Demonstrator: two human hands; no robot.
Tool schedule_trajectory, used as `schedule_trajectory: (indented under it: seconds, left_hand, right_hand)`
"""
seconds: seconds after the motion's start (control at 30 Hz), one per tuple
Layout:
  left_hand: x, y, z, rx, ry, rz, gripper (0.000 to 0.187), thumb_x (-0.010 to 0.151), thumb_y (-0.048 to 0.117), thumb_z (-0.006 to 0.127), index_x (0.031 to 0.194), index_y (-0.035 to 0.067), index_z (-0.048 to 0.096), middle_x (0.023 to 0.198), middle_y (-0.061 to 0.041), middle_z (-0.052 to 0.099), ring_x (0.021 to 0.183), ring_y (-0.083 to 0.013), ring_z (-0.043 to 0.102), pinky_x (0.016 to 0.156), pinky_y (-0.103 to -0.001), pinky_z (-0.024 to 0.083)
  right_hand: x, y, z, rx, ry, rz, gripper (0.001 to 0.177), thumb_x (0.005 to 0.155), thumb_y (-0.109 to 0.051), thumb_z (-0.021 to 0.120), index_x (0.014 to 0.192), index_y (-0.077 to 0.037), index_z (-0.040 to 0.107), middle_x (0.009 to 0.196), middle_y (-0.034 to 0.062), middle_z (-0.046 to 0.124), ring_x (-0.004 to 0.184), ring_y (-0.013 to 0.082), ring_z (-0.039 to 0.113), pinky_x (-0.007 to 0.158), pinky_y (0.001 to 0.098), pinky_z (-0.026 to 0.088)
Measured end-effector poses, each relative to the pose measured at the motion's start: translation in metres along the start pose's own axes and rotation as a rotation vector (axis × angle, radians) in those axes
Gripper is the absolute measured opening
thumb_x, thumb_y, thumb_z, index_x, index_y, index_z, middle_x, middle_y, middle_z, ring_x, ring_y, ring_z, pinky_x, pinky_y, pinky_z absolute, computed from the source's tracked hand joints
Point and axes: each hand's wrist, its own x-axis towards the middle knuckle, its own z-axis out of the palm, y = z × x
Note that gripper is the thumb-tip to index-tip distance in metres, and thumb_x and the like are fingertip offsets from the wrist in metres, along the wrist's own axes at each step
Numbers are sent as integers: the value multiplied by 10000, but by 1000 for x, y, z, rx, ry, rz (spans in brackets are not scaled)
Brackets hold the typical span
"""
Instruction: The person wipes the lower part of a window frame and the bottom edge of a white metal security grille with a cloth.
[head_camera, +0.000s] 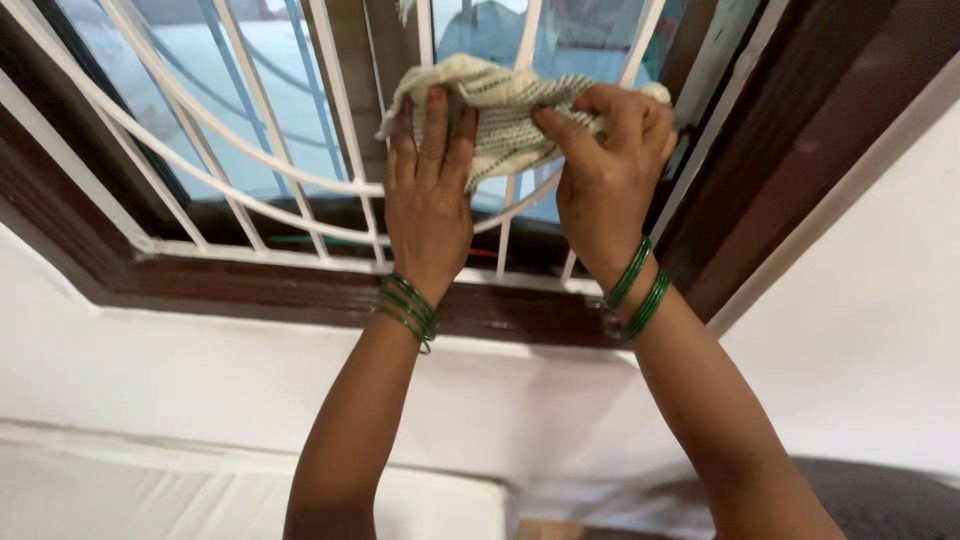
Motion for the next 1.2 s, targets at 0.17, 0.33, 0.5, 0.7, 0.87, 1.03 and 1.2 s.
schedule_trajectory:
  seconds: [0.17,0.33,0.5,0.7,0.87,1.03,1.2]
  left_hand:
    - [-26,-1,4,167,35,-67,654,1074,81,617,1656,193,341,1739,-9,247,1591,-378,270,1333,-559,242]
    - [-63,1,-10,192,-61,-61,632,1007,72,620,1602,125,416,1659,-69,373,1527,-395,318,1259,-635,208]
    - [-105,10,-17,211,-163,-119,605,920,50,602,1515,63,491,1567,-117,492,1479,-395,378,1213,-642,215]
    - [-164,13,-22,152,-248,-133,496,984,86,562,1477,44,524,1435,-164,578,1429,-373,428,1238,-626,237]
    - [-186,33,-31,169,-270,-159,508,955,121,565,1439,-22,509,1439,-275,525,1386,-513,417,1177,-626,285]
    - [-161,42,-48,124,-165,-161,529,953,99,562,1458,-41,491,1455,-334,473,1337,-548,424,1145,-661,326]
    - [-86,23,-63,187,15,-74,586,999,93,550,1563,32,404,1499,-321,442,1388,-557,401,1178,-701,320]
  right_hand:
    - [-24,-15,0,6,-47,42,308,984,24,738,1166,-216,799,1190,21,641,1125,252,518,966,418,404]
    - [-53,-30,-5,104,-133,59,396,896,88,702,1180,-175,782,1198,41,643,1125,271,529,988,424,414]
    - [-95,-41,-4,131,-270,81,271,859,80,673,1073,-73,736,1203,111,628,1140,321,549,1005,468,418]
    - [-139,-49,-28,175,-485,55,370,799,36,646,1117,-111,765,1124,68,654,1067,310,557,952,472,395]
    - [-144,-52,-45,211,-551,53,319,836,15,662,1104,-130,757,1077,55,652,1023,292,560,919,456,400]
    - [-117,-55,-51,240,-532,21,346,832,8,668,1135,-131,765,1051,73,654,984,293,565,874,448,410]
    - [-54,-48,-47,212,-270,-50,358,861,26,670,1167,-131,767,1062,85,654,994,262,583,841,430,391]
